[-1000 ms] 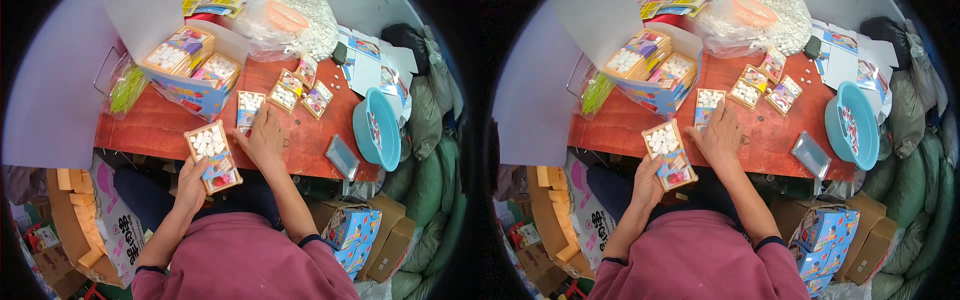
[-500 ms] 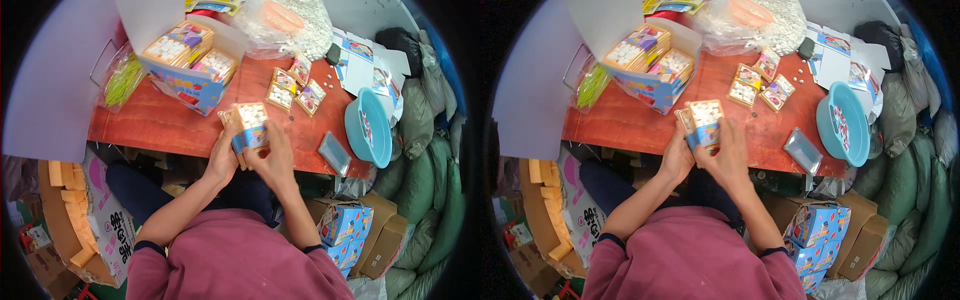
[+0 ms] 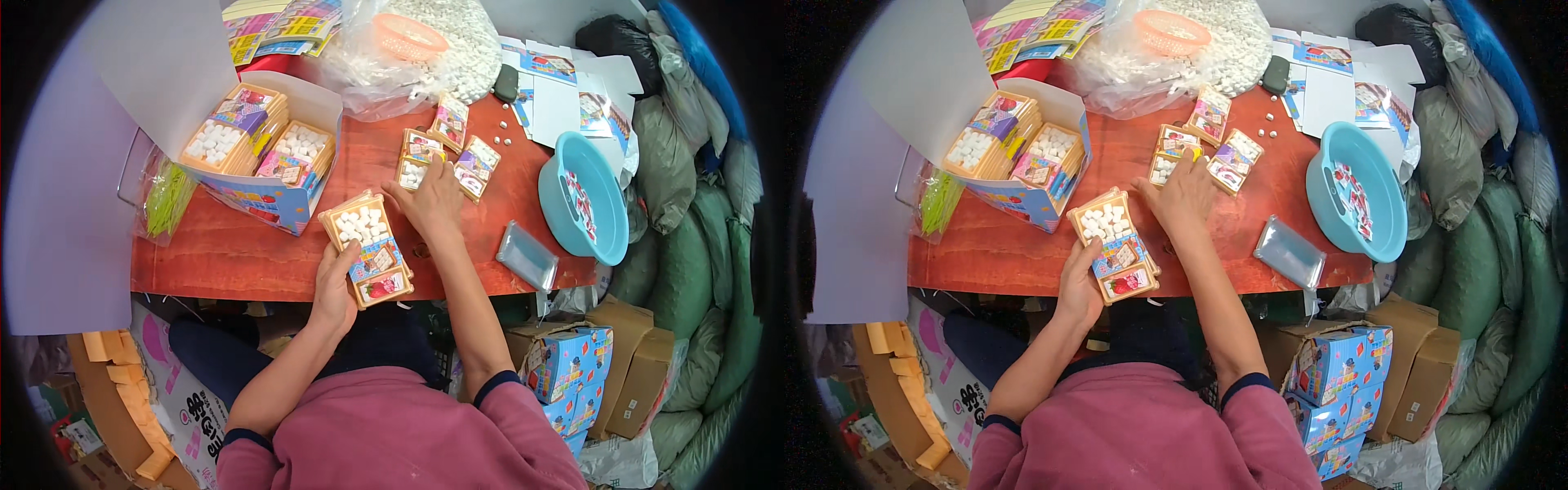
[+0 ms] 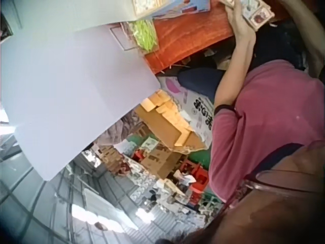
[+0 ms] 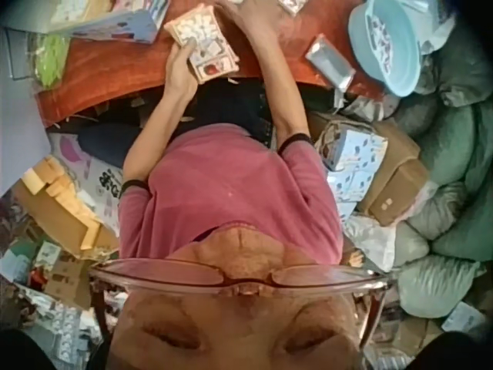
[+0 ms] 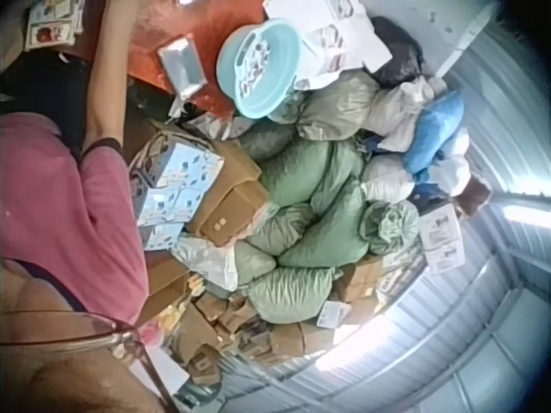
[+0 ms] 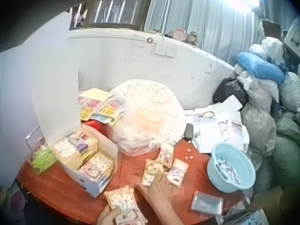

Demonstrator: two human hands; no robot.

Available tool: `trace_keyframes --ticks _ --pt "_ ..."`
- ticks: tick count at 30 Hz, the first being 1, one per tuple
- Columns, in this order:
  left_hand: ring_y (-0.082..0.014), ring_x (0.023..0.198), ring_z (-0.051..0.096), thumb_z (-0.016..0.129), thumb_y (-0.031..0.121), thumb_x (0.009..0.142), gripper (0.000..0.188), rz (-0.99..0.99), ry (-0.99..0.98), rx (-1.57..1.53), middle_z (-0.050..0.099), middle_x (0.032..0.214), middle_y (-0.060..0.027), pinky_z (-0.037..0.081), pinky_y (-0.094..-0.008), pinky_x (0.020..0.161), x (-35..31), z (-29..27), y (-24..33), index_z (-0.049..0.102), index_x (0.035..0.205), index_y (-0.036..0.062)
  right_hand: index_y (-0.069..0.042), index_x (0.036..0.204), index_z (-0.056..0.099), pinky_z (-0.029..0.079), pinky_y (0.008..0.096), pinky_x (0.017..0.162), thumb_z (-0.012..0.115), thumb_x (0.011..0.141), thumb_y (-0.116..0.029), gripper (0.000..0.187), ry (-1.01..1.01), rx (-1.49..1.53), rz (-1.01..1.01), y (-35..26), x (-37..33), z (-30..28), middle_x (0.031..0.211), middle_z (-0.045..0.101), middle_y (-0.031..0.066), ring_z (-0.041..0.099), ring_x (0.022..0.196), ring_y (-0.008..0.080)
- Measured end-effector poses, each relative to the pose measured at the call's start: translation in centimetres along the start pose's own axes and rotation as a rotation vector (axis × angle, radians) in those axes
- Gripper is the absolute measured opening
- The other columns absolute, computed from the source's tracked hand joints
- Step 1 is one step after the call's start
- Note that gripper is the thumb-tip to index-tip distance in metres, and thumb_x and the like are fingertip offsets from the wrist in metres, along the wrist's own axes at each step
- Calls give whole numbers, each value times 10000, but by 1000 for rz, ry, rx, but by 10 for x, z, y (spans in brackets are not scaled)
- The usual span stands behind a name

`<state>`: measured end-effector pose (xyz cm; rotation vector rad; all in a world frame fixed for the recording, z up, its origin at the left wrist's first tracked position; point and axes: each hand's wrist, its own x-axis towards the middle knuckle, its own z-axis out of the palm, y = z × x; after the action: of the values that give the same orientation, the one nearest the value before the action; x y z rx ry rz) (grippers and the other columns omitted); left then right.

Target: Assembling cardboard boxes and filling them with small packaged items.

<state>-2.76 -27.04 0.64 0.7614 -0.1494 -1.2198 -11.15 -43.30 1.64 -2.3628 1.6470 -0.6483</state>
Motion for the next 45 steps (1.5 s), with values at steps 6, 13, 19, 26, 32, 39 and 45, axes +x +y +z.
trace_keyframes --ticks 6,13,19,26,32,39,45 --pt "-177 1071 566 520 172 952 360 -34 20 25 535 1188 -99 477 -348 922 5 -2 1 403 1259 23 56 1251 386 408 477 896 733 672 -301 764 17 12 17 18 1 7 1118 495 230 490 1060 384" --pt "-162 1079 556 524 188 955 350 3 20 -4 529 1190 -82 482 -344 915 10 8 -2 409 1251 40 31 1278 392 360 442 974 710 674 -230 731 196 220 -286 36 -44 -24 1197 496 224 462 1117 374" --pt "-166 1078 553 521 326 954 431 50 -39 -165 527 1194 -75 471 -333 920 25 20 -18 407 1266 51 27 1313 372 379 430 983 714 677 -189 754 56 386 -295 4 -89 -57 1259 470 214 454 1176 361" --pt "-141 912 615 588 319 916 428 41 -160 -122 575 1091 -51 535 -311 775 31 32 -21 440 1224 62 52 1338 326 344 469 981 716 675 -208 812 83 253 -408 -2 -102 -45 1304 406 266 413 1209 393" --pt "-147 940 620 596 125 904 378 -33 -50 -61 577 1096 -58 540 -305 797 33 29 -13 419 1230 53 13 1305 424 363 431 1000 748 720 -257 721 1 263 -394 -1 -92 -63 1278 484 222 482 1171 356" --pt "-162 981 618 569 68 903 376 28 -31 -81 563 1134 -75 540 -315 838 38 16 -18 412 1243 37 55 1138 534 451 404 865 667 813 -335 525 138 391 -3 49 32 -48 1122 571 213 560 1051 349" --pt "-157 995 610 579 81 903 392 42 3 -36 561 1146 -79 538 -314 840 39 22 -12 404 1252 42 152 1093 438 466 416 862 734 673 -500 830 65 20 120 50 122 9 1056 531 304 547 1016 409"
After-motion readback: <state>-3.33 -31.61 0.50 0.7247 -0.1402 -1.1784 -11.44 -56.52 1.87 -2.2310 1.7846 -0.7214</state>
